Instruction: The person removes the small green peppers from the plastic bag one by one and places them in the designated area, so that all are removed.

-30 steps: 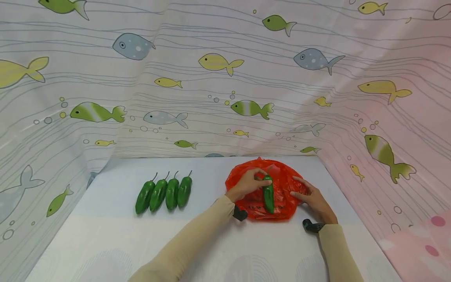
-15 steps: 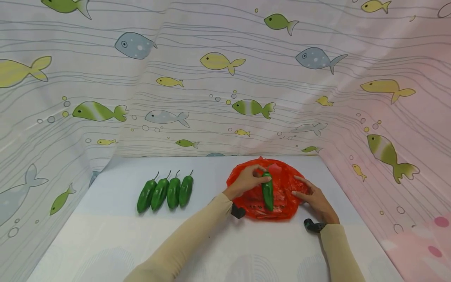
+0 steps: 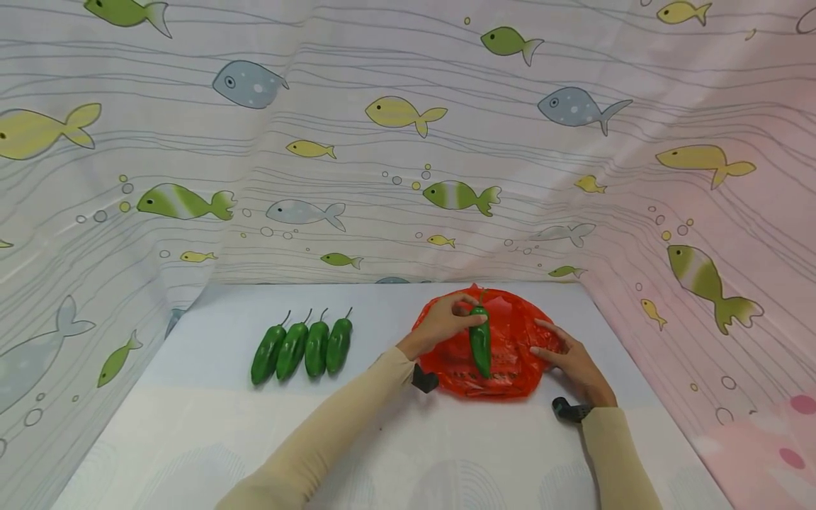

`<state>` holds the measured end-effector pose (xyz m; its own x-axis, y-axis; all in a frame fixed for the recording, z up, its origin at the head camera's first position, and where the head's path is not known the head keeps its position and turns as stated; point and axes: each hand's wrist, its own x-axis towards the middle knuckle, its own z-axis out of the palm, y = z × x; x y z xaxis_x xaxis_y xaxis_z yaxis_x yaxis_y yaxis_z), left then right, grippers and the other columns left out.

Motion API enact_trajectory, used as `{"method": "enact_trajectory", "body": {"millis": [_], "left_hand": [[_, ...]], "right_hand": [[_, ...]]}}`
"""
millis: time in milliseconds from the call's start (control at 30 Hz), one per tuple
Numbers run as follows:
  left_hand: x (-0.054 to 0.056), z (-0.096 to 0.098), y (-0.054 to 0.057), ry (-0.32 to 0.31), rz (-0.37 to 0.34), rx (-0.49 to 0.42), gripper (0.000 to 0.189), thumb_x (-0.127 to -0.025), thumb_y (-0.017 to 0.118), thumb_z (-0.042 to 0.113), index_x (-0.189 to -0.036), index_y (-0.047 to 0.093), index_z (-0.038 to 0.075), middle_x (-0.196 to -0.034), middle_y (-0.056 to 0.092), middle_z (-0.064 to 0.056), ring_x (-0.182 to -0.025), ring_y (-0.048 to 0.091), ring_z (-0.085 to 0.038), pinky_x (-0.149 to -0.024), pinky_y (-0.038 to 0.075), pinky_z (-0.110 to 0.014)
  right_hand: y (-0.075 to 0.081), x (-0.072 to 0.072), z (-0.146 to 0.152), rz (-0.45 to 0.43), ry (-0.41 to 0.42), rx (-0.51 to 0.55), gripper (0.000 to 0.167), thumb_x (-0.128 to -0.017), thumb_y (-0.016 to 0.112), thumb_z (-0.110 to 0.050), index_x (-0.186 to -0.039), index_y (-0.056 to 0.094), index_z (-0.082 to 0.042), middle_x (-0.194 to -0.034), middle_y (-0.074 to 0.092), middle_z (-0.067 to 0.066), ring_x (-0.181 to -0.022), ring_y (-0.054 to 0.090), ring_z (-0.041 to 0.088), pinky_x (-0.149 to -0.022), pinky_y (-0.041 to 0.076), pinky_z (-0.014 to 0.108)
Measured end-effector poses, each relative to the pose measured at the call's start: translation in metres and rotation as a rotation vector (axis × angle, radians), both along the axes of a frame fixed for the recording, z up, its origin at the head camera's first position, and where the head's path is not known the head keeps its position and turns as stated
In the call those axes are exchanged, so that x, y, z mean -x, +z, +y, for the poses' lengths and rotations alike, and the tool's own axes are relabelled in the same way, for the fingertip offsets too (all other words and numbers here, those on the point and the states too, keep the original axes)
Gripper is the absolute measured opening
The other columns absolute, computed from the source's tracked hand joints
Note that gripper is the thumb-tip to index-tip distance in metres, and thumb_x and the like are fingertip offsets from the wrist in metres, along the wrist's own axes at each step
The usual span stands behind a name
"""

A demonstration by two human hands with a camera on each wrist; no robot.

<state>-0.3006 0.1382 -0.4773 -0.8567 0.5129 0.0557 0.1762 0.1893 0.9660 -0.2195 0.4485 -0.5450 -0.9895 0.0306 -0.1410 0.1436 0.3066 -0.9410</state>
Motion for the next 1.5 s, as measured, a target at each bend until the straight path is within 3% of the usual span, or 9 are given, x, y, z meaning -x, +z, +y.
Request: {"method": "enact_trajectory", "body": {"millis": [467, 1000, 1500], "left_hand": [[0.001, -0.015, 0.012, 0.024, 0.072, 0.061, 0.035, -0.09, 0.079, 0.045, -0.117, 0.068, 0.025, -0.097, 0.067, 0.007, -0.089, 0.065, -0.01, -0.078, 0.055, -0.032], [0.0, -0.036, 0.023, -0.032, 0.124, 0.022, 0.035, -0.093, 0.077, 0.043, -0.121, 0.067, 0.024, -0.101, 0.069, 0.006, -0.094, 0.065, -0.009, -0.079, 0.056, -0.028], [0.002, -0.062, 0.019, -0.033, 0.177, 0.061, 0.034, -0.093, 0.076, 0.044, -0.122, 0.068, 0.028, -0.105, 0.068, 0.008, -0.097, 0.065, -0.01, -0.079, 0.056, -0.031]], "right_hand": [[0.001, -0.002, -0.001, 0.01, 0.007, -0.008, 0.08, -0.094, 0.076, -0.04, -0.161, 0.035, -0.028, -0.161, 0.03, 0.019, -0.112, 0.055, 0.021, -0.084, 0.058, 0.03], [-0.003, -0.002, 0.0, 0.033, 0.024, 0.001, 0.079, -0.096, 0.075, -0.039, -0.162, 0.033, -0.028, -0.157, 0.034, 0.018, -0.106, 0.058, 0.017, -0.082, 0.058, 0.031], [-0.001, -0.001, 0.001, 0.039, 0.044, 0.02, 0.075, -0.097, 0.073, -0.036, -0.161, 0.034, -0.027, -0.155, 0.035, 0.015, -0.104, 0.059, 0.014, -0.08, 0.058, 0.03]]}}
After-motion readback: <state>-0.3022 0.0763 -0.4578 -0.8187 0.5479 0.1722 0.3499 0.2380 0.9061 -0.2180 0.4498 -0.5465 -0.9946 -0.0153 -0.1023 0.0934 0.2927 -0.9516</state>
